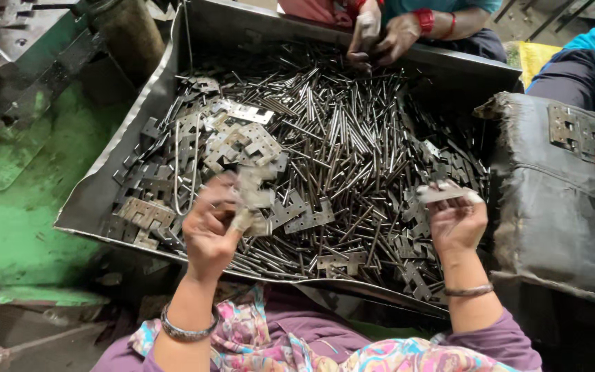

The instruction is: The person picks up and sorts metal pieces and rods from a large bin by hand, occasionally setting them on a nearby padded surface.

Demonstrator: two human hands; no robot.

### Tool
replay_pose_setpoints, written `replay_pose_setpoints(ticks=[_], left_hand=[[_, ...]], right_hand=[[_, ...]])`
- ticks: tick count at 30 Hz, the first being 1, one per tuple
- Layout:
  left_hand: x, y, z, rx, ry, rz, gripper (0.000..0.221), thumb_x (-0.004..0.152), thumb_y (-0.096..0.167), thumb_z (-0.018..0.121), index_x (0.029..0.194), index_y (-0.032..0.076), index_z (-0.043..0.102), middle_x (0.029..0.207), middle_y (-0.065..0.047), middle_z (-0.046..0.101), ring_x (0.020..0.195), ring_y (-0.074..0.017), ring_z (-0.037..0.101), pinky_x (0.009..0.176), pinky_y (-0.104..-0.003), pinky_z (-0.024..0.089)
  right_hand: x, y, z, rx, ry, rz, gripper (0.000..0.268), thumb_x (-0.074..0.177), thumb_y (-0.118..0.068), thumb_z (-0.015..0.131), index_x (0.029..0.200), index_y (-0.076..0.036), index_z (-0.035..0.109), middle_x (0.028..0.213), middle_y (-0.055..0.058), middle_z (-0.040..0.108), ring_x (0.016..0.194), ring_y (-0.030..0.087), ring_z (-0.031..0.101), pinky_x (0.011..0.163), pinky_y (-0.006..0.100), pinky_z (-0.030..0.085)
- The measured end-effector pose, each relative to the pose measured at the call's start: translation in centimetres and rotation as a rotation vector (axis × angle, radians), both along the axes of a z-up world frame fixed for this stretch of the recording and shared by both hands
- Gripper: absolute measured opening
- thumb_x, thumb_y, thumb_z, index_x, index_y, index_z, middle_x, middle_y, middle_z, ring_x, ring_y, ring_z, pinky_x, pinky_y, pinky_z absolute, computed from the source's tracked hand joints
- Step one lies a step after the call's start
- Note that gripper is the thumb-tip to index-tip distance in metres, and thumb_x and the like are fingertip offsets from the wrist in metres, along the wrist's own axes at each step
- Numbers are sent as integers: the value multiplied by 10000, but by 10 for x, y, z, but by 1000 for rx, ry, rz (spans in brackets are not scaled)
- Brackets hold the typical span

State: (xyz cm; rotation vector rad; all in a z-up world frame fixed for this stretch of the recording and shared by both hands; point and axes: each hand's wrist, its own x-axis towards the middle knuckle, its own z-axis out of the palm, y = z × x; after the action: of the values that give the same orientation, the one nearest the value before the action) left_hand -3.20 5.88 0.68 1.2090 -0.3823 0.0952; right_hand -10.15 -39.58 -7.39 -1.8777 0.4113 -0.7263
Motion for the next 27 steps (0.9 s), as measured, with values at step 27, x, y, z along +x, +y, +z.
replay_pose_setpoints(ticks=[27], left_hand=[[-9, -6, -75, -973, 776, -253, 424, 868, 335, 628, 1220, 101, 667, 1103, -80, 723, 1035, -268, 696, 1008, -547, 508]], right_hand=[[91, 139, 51, -398, -253, 614, 375, 960, 26, 713, 1284, -163, 721, 1275, 54, 753, 1207, 203, 736, 1033, 373, 571]])
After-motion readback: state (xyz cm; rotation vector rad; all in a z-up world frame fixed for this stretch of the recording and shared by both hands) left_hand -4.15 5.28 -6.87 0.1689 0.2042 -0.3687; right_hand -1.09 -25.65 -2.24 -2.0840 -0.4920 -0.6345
